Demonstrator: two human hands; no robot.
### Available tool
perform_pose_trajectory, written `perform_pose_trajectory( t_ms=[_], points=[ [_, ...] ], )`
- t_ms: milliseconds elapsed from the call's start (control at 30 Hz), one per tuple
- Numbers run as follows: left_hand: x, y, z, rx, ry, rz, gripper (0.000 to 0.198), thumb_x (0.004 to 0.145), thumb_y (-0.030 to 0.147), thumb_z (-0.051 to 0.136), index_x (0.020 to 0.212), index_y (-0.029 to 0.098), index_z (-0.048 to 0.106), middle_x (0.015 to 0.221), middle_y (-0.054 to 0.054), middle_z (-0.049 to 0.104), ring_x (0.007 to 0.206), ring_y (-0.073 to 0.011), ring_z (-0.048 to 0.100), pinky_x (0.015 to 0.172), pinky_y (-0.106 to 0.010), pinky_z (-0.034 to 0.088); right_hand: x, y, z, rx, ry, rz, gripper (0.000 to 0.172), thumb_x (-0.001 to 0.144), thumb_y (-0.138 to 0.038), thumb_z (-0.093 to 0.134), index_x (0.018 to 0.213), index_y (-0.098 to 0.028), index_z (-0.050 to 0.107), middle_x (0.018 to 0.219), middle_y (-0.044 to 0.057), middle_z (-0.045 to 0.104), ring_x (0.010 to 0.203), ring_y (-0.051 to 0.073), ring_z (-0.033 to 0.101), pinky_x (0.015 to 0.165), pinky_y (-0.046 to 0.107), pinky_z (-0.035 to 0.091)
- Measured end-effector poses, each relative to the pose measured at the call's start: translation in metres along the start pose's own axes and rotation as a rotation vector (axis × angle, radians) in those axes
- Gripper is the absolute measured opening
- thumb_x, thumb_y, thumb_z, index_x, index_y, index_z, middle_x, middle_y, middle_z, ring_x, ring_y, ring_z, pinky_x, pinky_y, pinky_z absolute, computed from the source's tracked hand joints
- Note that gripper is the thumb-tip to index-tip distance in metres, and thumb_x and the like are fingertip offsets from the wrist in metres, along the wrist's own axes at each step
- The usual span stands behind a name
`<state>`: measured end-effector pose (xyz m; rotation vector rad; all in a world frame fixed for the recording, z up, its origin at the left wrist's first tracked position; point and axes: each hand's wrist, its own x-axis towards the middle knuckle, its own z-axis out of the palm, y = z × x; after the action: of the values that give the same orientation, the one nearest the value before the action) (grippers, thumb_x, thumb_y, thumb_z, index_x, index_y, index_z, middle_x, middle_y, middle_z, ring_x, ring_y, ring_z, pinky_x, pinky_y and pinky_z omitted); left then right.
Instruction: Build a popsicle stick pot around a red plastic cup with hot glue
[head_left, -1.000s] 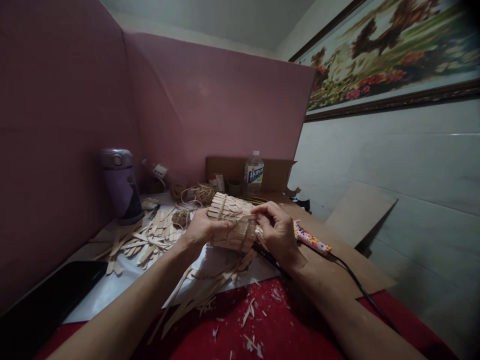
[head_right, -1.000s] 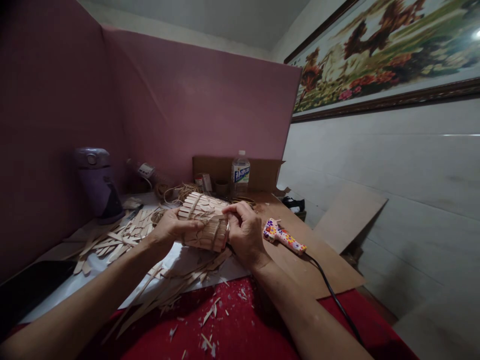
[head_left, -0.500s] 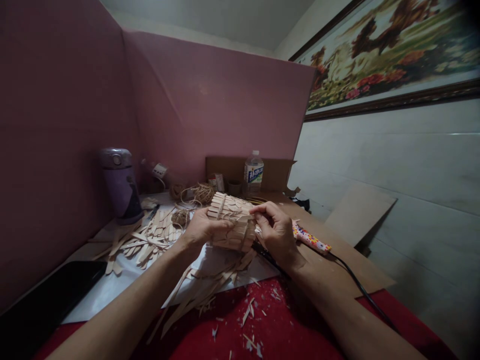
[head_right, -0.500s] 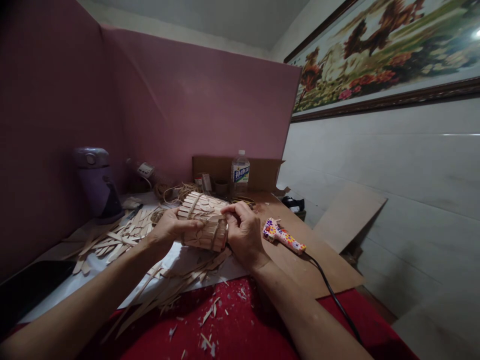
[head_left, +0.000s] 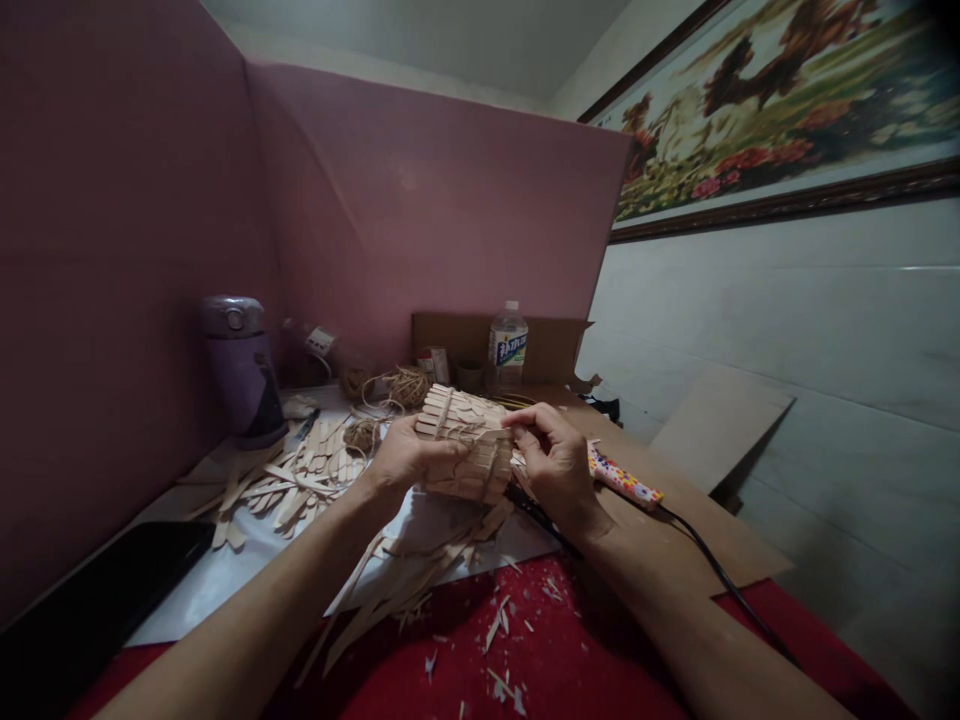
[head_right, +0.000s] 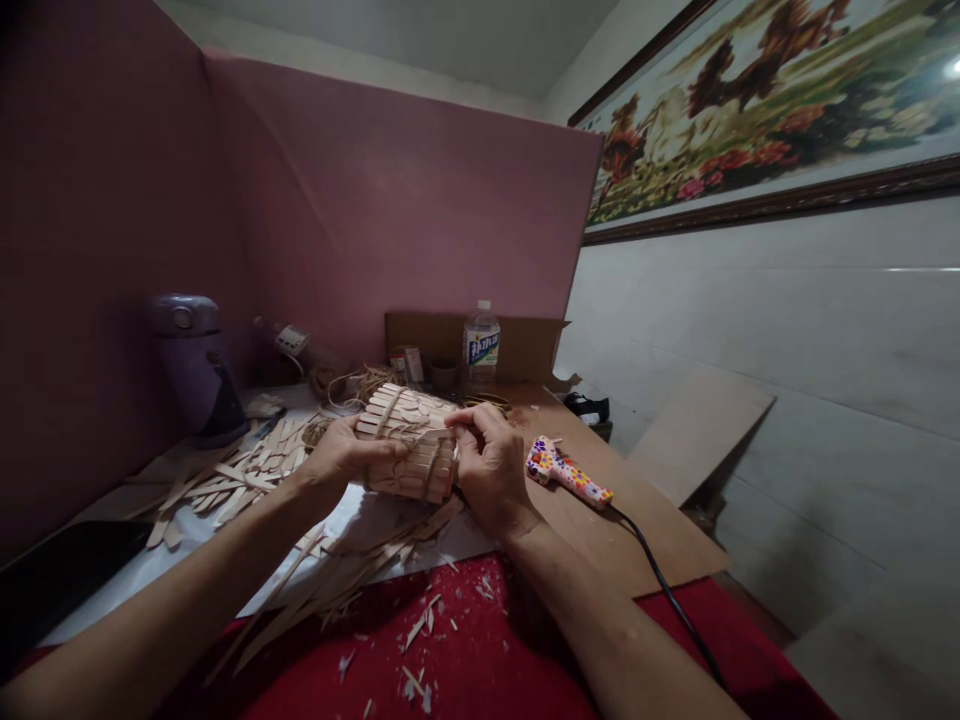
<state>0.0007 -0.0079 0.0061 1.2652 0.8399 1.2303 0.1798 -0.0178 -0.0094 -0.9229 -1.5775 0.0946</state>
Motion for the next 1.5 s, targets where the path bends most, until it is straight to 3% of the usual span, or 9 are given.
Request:
perform_pose_trajectory(
  t_ms=[700,1167,1433,1500],
  points=[
    [0.001,0.0,0.0,0.005,0.011,0.002,0.038,0.045,0.014,0.079,0.083,0.013,0.073,0.086,-0.008,0.076,0.073,-0.0226,0.069,0.071,-0.033,0.054,0.0,-0.004,0.004,-0.009,0.011,-0.01,0.015,0.084,-0.018,0.052,0.077,-0.02,0.066,0.077,0.003,0.062,0.073,0.017,0.057,0.066,0.028,0.043],
    [-0.001,0.001,0.003,-0.022,0.036,-0.007,0.035,0.045,0.01,0.078,0.08,0.015,0.073,0.08,-0.004,0.076,0.069,-0.0184,0.068,0.069,-0.03,0.053,-0.001,-0.007,0.005,-0.067,0.036,-0.036,0.016,0.084,-0.015,0.051,0.076,-0.02,0.064,0.078,0.004,0.063,0.075,0.018,0.058,0.068,0.03,0.044],
    [0.001,-0.002,-0.001,0.007,0.042,0.003,0.04,0.046,0.017,0.082,0.085,0.012,0.073,0.081,-0.008,0.076,0.072,-0.0211,0.068,0.072,-0.033,0.054,0.0,0.004,0.002,0.144,0.059,0.165,0.014,0.086,-0.025,0.052,0.082,-0.018,0.064,0.077,0.002,0.064,0.072,0.017,0.058,0.067,0.029,0.043],
    [0.001,-0.002,-0.001,0.005,0.045,0.006,0.041,0.045,0.017,0.083,0.084,0.011,0.072,0.08,-0.008,0.076,0.072,-0.0211,0.068,0.072,-0.033,0.054,-0.001,0.004,0.0,0.162,0.06,0.152,0.014,0.086,-0.025,0.051,0.083,-0.018,0.063,0.077,0.002,0.063,0.071,0.016,0.057,0.066,0.028,0.042]
  ],
)
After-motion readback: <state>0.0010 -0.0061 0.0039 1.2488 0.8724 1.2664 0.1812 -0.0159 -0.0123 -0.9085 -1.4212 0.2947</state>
